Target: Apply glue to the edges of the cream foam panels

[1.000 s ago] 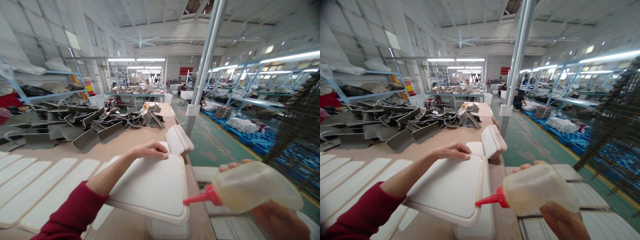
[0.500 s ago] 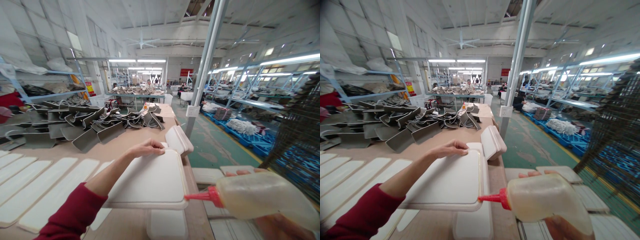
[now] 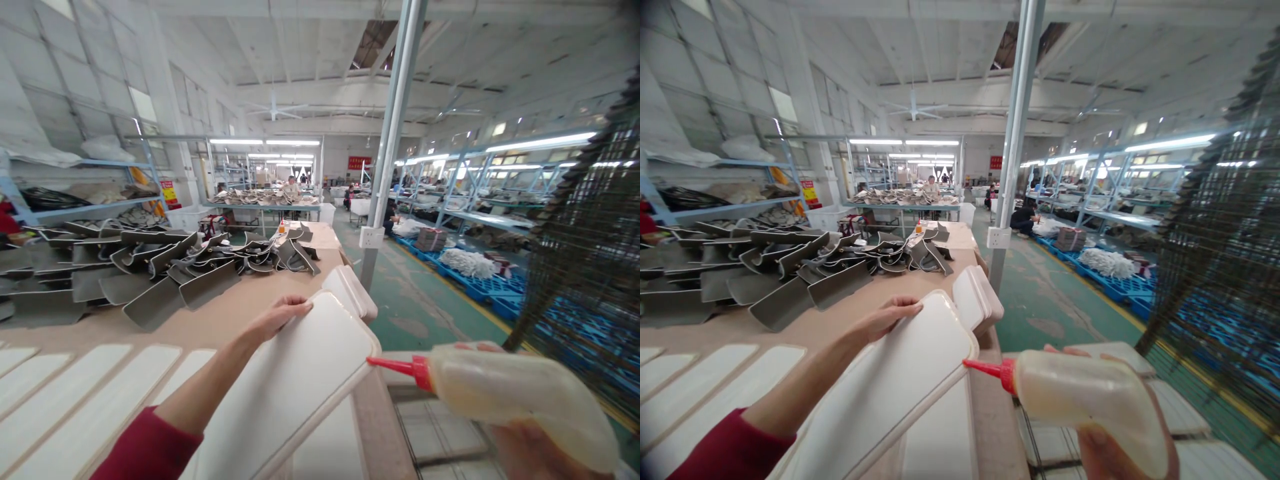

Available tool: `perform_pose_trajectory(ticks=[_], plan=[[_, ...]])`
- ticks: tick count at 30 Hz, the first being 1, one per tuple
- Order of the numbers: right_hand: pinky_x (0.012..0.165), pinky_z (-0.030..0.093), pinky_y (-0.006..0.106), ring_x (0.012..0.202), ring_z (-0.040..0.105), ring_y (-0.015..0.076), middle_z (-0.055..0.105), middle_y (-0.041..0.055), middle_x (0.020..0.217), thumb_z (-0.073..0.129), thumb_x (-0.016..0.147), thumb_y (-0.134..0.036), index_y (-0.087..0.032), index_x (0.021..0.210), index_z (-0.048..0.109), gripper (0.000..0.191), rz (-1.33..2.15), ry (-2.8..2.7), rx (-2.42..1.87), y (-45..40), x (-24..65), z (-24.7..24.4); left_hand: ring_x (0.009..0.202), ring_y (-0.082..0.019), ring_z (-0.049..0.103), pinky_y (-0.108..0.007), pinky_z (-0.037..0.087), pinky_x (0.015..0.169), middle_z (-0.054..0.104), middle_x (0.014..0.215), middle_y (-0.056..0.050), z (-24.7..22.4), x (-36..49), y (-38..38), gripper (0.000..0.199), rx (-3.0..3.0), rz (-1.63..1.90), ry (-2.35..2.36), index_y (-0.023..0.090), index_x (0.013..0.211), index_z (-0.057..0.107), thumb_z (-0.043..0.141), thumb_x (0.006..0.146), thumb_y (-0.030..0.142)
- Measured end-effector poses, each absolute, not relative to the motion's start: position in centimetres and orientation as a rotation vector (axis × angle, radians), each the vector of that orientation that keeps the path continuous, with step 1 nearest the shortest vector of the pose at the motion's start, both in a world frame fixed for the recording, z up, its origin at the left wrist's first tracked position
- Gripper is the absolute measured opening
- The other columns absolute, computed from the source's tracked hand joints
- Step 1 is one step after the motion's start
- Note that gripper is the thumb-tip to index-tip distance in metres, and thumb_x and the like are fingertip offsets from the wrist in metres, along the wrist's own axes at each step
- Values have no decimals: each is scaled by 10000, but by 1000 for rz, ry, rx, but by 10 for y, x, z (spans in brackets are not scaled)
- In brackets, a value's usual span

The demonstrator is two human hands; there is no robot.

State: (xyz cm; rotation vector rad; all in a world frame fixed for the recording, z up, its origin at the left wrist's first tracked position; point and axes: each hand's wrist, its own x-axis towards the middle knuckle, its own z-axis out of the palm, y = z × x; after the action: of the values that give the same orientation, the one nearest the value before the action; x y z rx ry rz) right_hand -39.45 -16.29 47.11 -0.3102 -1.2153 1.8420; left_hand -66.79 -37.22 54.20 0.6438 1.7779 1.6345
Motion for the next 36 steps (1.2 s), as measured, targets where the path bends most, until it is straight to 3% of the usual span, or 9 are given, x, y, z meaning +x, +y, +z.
perform_pose_trajectory(ticks=[3, 8, 12, 24, 36], plan=[[985, 468, 405, 1196, 490, 292, 543, -28, 1305, 802, 626, -304, -368, 1265, 486, 716, 1749, -1140, -214, -158, -408, 495, 512, -76, 531, -169, 353, 461, 615, 615, 38, 535, -668, -369, 479, 586, 1727, 1743, 142, 752, 594, 816, 509, 490], [884, 530, 304, 1134, 548, 231, 590, -11, 1248, 769, 656, -158, -334, 1228, 534, 644, 1775, -1073, -1, -137, -430, 521, 499, -70, 522, -162, 359, 451, 601, 588, 53, 526, -664, -366, 504, 538, 1774, 1656, 154, 748, 550, 813, 521, 519], [814, 555, 265, 1059, 593, 207, 607, -20, 1227, 730, 698, -136, -328, 1199, 559, 563, 1803, -1102, 48, -119, -438, 524, 537, -84, 563, -173, 409, 490, 646, 639, 27, 523, -658, -367, 492, 519, 1752, 1570, 149, 773, 575, 813, 541, 512], [775, 585, 314, 1094, 578, 263, 573, 27, 1273, 759, 666, -126, -327, 1197, 558, 603, 1850, -1072, 76, -112, -441, 506, 566, -119, 601, -193, 439, 519, 663, 621, -4, 502, -655, -374, 448, 482, 1752, 1508, 130, 748, 609, 811, 563, 483], [756, 585, 329, 1048, 603, 260, 628, 80, 1176, 799, 622, -144, -266, 1167, 578, 601, 1893, -1116, 33, -119, -446, 498, 559, -127, 624, -218, 506, 522, 679, 656, -3, 500, -657, -380, 422, 400, 1828, 1479, 152, 813, 604, 815, 587, 439]])
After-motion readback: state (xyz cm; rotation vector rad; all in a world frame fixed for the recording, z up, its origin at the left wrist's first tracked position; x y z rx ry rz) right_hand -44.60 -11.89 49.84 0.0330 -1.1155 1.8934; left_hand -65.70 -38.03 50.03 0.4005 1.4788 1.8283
